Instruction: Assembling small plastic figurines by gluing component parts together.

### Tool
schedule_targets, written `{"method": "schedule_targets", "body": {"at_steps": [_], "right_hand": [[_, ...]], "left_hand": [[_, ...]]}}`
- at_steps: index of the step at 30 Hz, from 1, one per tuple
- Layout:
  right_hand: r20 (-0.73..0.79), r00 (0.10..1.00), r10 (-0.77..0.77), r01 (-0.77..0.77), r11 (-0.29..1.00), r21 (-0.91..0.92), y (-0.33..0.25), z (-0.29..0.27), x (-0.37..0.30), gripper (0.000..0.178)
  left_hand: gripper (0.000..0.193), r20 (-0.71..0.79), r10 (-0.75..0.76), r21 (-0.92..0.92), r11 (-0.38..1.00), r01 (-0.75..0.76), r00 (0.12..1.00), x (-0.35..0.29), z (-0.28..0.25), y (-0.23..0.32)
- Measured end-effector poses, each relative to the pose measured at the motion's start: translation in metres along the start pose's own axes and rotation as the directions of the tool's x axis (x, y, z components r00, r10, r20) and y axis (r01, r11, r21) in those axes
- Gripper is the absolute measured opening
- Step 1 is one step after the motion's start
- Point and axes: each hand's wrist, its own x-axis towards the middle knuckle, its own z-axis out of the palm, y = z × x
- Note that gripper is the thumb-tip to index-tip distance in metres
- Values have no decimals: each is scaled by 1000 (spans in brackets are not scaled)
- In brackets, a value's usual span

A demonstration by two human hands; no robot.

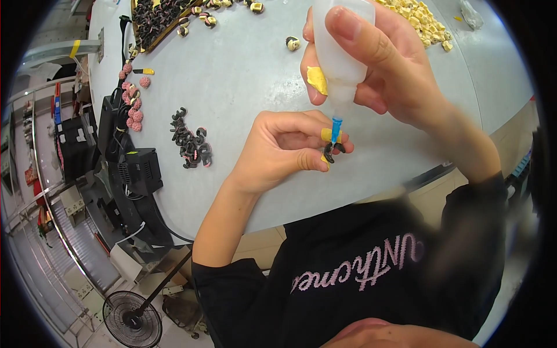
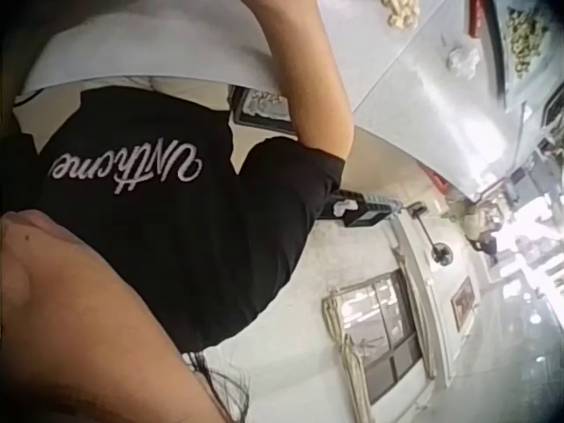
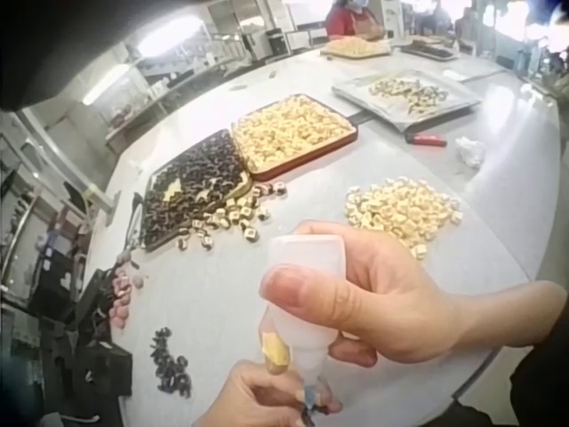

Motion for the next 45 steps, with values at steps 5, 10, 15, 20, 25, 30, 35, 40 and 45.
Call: {"method": "schedule_targets", "body": {"at_steps": [5,10,15,20,25,30,35,40,45], "right_hand": [[-2,1000,-19,19,1000,-14,1,0,1,26],[-6,1000,-7,7,1000,-8,5,0,5,28],[-27,999,-47,45,997,-56,-2,1,4,30],[-71,996,-50,45,996,-74,3,1,4,32],[-142,990,-8,-8,994,-112,-6,3,2,33],[-110,993,-44,27,988,-150,-8,1,-1,32],[-127,991,-41,16,981,-194,-6,0,1,31],[-86,994,-70,56,986,-156,0,0,4,30],[-39,991,-128,122,986,-116,10,-6,9,29]], "left_hand": [[27,6,-1,-2,1000,1,1000,-1,-1,-1],[28,14,-5,8,1000,4,1000,0,0,0],[28,29,-2,9,1000,2,1000,2,-2,0],[29,18,7,-2,1000,-7,1000,1,1,0],[29,13,12,-32,999,-11,1000,0,-1,-2],[30,20,15,-56,998,-14,1000,1,-1,-2],[30,22,18,-47,999,-17,1000,1,-2,-2],[31,20,12,-55,998,-11,1000,1,-2,-2],[31,19,4,-58,998,-3,1000,1,-1,-1]]}}
